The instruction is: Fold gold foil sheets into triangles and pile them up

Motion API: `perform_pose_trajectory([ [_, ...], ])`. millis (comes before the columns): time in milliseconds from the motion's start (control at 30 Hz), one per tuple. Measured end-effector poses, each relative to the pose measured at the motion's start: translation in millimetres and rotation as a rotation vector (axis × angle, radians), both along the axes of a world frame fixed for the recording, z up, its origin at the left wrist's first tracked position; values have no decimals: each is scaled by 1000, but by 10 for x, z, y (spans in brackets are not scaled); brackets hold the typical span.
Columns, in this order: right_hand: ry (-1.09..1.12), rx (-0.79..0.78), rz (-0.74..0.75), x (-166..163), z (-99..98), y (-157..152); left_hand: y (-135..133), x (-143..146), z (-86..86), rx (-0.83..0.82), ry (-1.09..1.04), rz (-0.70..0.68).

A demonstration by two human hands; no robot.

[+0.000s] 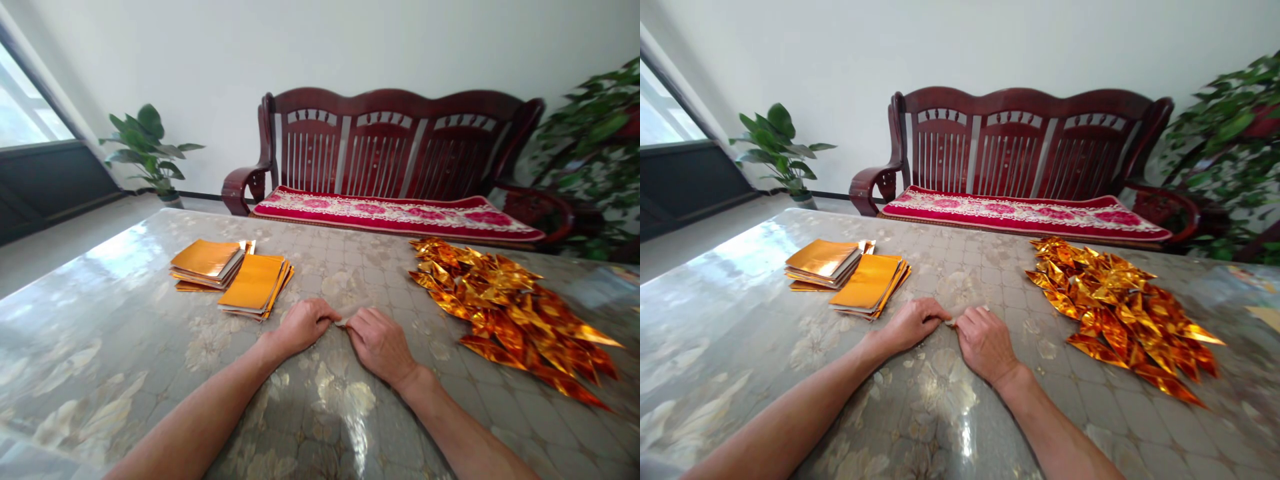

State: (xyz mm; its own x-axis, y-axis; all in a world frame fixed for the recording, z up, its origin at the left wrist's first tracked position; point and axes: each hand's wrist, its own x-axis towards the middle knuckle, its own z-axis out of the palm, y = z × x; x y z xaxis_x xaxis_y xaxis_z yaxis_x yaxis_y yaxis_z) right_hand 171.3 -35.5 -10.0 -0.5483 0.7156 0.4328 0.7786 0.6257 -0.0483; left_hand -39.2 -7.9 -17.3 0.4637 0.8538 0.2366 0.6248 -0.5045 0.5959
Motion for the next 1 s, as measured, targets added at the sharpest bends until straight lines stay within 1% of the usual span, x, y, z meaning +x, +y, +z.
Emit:
perform_pose_trajectory([
  [233, -3, -23, -40, -46, 49, -33, -9, 10, 11, -11, -9, 4],
  [400, 104, -111, -90, -56, 25, 10, -13, 15, 32, -16, 2, 4],
  [567, 169, -174, -104, -65, -3, 54, -18, 23, 44, -13, 12, 3],
  [900, 238, -156, -111, -58, -2, 27, -47, 30, 86, 2, 35, -18],
  [1000, 220, -143, -98, -48, -2, 6, -56, 35, 87, 11, 49, -16],
])
